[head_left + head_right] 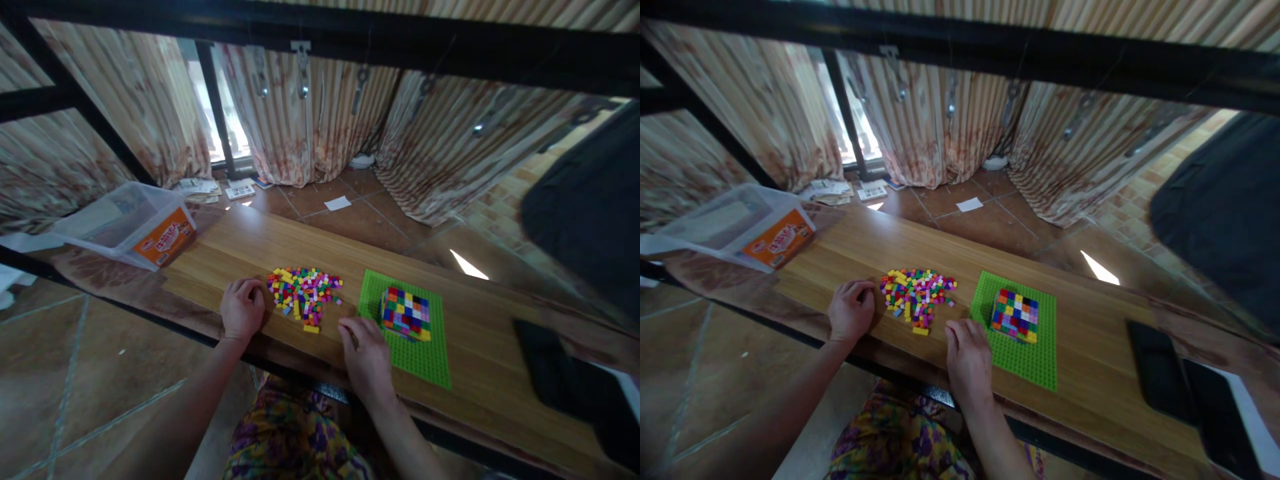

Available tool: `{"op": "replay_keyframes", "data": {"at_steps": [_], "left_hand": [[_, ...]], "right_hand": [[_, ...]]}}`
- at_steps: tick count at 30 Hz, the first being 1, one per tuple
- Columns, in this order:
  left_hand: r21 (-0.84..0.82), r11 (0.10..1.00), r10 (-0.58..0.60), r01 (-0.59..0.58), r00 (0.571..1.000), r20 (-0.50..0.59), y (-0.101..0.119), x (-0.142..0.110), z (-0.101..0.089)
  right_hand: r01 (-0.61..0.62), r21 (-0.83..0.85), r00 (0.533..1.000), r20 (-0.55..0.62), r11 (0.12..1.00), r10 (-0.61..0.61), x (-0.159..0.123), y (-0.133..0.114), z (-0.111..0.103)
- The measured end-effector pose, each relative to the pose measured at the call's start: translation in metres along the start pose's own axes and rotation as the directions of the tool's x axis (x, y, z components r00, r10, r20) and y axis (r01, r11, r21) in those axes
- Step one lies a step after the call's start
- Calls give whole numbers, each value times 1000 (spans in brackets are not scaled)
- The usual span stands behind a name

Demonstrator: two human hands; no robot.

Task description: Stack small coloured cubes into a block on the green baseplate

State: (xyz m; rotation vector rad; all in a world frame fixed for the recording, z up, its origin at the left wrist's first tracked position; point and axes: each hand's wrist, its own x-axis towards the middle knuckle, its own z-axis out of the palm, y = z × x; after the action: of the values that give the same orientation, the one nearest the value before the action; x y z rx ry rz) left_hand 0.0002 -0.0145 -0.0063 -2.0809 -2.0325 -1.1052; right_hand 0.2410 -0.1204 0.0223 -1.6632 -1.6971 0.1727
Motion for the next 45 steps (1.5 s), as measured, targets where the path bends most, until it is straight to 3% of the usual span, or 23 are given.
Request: {"op": "replay_keyframes", "data": {"at_steps": [4, 10, 14, 21, 30, 37, 45], "left_hand": [[2, 1000, -4, 4, 1000, -1, -1, 1, 0], [0, 1000, -11, 11, 1000, 11, 1, 3, -1], [3, 1000, -18, 18, 1000, 20, 1, 4, -2], [6, 1000, -21, 21, 1000, 9, 0, 3, -1], [11, 1000, -13, 13, 1000, 24, 0, 4, -2], [8, 1000, -23, 23, 1000, 19, 0, 4, 0], [10, 1000, -26, 26, 999, 19, 2, 3, -1]], "right_hand": [[-74, 55, 993, -88, 996, 79, -20, 15, -26], [-217, 40, 936, -275, 975, 220, -36, 54, -63], [-211, -63, 922, -344, 976, 177, -30, 71, -76], [-158, -201, 945, -316, 967, 89, -19, 81, -79], [-269, -105, 924, -307, 957, 226, -16, 77, -79], [-129, -192, 929, -367, 973, 50, -21, 78, -74], [-122, -222, 932, -361, 967, 35, -25, 79, -73]]}}
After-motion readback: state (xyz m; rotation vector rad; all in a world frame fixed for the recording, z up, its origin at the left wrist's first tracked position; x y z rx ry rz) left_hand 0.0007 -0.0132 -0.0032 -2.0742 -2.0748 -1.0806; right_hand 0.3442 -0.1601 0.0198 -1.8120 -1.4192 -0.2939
